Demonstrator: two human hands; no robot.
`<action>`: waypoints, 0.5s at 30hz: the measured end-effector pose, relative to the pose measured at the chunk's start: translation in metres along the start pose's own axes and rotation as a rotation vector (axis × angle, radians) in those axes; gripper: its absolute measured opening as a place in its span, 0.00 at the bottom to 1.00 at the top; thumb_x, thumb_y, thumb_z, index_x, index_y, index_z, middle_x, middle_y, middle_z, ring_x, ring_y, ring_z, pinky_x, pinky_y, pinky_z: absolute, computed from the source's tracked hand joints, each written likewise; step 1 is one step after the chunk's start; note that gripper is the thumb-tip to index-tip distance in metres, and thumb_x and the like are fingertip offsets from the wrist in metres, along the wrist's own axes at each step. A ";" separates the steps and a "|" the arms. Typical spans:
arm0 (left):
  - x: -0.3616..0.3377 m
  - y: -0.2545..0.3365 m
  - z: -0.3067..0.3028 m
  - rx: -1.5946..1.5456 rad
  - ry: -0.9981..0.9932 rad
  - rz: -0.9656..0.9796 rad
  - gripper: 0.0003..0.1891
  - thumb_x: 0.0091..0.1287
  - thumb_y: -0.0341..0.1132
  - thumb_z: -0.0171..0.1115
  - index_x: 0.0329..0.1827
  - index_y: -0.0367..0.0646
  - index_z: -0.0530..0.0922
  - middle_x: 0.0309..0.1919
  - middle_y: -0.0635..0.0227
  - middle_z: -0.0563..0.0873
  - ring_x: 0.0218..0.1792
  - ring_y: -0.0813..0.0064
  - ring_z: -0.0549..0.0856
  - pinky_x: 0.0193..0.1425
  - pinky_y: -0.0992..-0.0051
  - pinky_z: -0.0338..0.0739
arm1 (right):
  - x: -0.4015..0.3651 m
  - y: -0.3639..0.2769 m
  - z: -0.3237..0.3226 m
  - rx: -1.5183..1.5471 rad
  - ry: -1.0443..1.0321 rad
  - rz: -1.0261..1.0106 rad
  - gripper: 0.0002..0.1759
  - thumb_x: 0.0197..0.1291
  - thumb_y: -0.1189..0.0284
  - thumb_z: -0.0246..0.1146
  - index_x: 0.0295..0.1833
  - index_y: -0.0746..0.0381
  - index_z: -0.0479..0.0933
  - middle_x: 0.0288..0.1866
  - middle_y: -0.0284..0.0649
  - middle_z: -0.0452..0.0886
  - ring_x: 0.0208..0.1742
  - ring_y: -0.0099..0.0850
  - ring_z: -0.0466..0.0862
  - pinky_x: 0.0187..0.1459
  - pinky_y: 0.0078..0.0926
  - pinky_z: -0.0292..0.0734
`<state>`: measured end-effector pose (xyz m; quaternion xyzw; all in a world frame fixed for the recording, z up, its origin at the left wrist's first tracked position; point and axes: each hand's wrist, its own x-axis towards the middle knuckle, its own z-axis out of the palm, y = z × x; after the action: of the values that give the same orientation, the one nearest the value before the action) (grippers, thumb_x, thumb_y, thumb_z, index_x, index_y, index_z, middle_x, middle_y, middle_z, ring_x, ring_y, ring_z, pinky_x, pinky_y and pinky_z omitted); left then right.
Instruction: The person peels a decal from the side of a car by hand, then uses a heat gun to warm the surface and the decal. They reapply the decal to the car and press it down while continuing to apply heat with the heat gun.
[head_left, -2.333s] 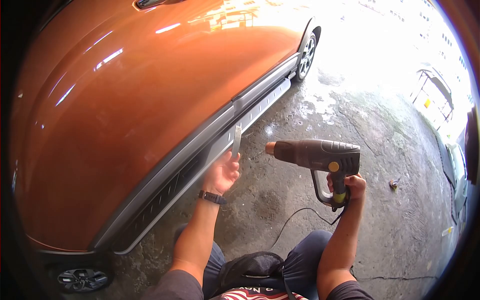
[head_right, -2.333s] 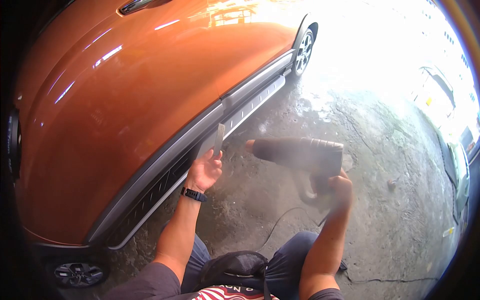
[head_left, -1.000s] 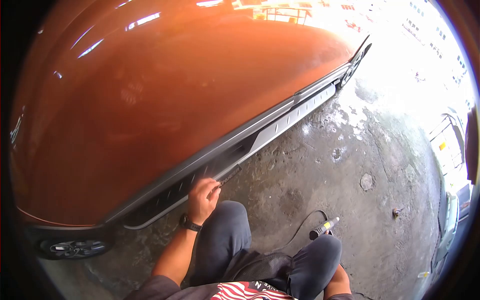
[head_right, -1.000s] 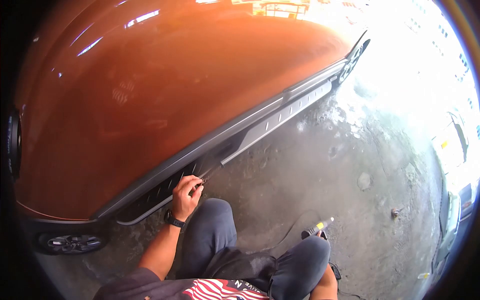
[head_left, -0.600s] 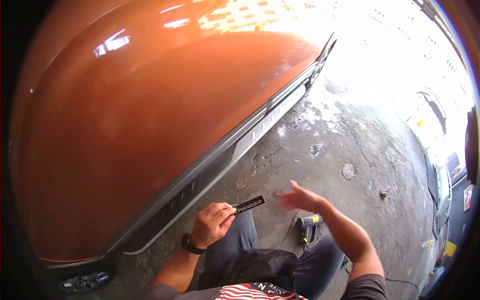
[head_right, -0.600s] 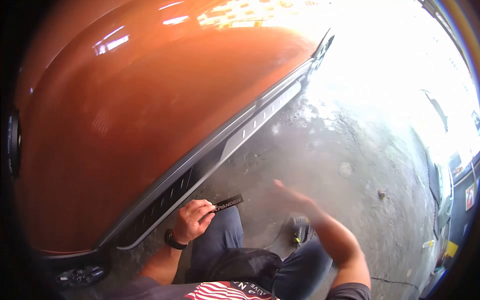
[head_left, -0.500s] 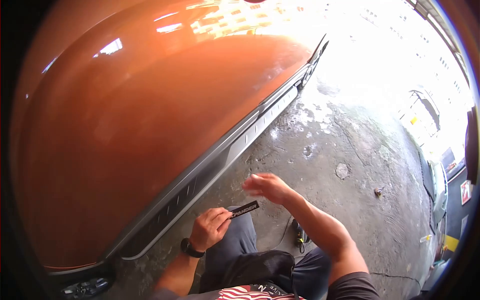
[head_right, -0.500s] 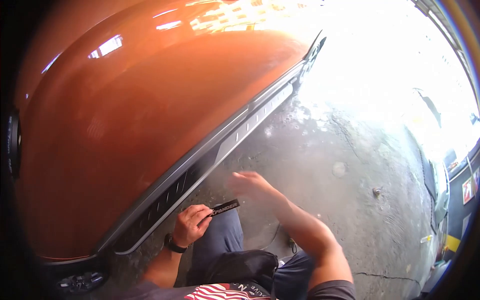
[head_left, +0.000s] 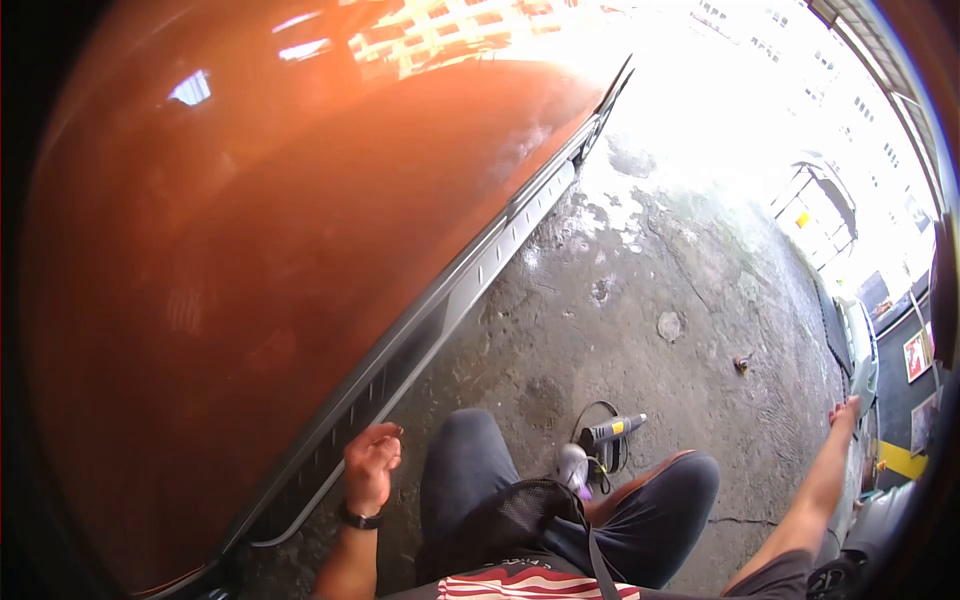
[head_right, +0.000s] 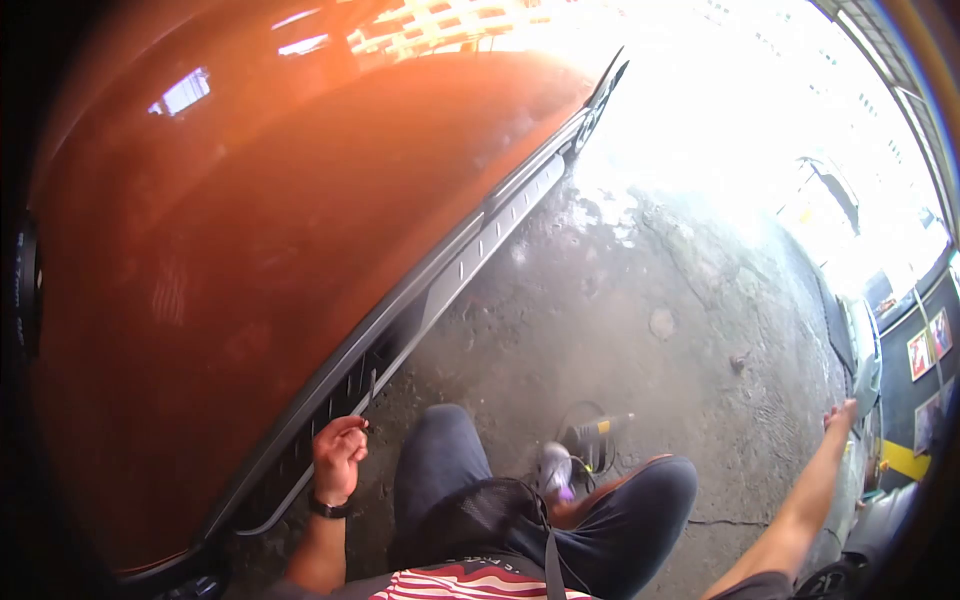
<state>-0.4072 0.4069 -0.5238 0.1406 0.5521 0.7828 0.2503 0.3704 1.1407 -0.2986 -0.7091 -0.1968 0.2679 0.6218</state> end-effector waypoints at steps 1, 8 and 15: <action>0.005 -0.008 0.004 -0.514 -0.026 -0.324 0.11 0.69 0.28 0.71 0.53 0.45 0.88 0.49 0.63 0.88 0.36 0.76 0.81 0.35 0.75 0.73 | -0.038 0.015 0.001 -0.043 -0.152 -0.128 0.26 0.72 0.53 0.57 0.71 0.49 0.74 0.61 0.36 0.83 0.63 0.34 0.79 0.55 0.43 0.73; 0.056 -0.018 0.089 -0.857 -0.211 -0.769 0.15 0.75 0.34 0.67 0.63 0.49 0.84 0.49 0.66 0.89 0.38 0.78 0.80 0.36 0.77 0.72 | -0.484 0.114 0.076 -0.596 -1.256 -1.484 0.27 0.49 0.81 0.74 0.58 0.61 0.82 0.60 0.43 0.87 0.63 0.41 0.85 0.66 0.39 0.77; 0.073 -0.031 0.131 -0.785 -0.237 -0.792 0.14 0.76 0.34 0.65 0.62 0.58 0.88 0.54 0.67 0.88 0.39 0.79 0.78 0.36 0.79 0.70 | -0.656 0.215 0.149 -0.088 -2.397 -1.658 0.23 0.51 0.71 0.74 0.55 0.58 0.82 0.82 0.49 0.67 0.53 0.39 0.85 0.51 0.39 0.81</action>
<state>-0.3953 0.5590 -0.5111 -0.0938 0.1984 0.7544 0.6186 -0.2449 0.8226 -0.4344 0.2315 -0.9388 0.2520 0.0395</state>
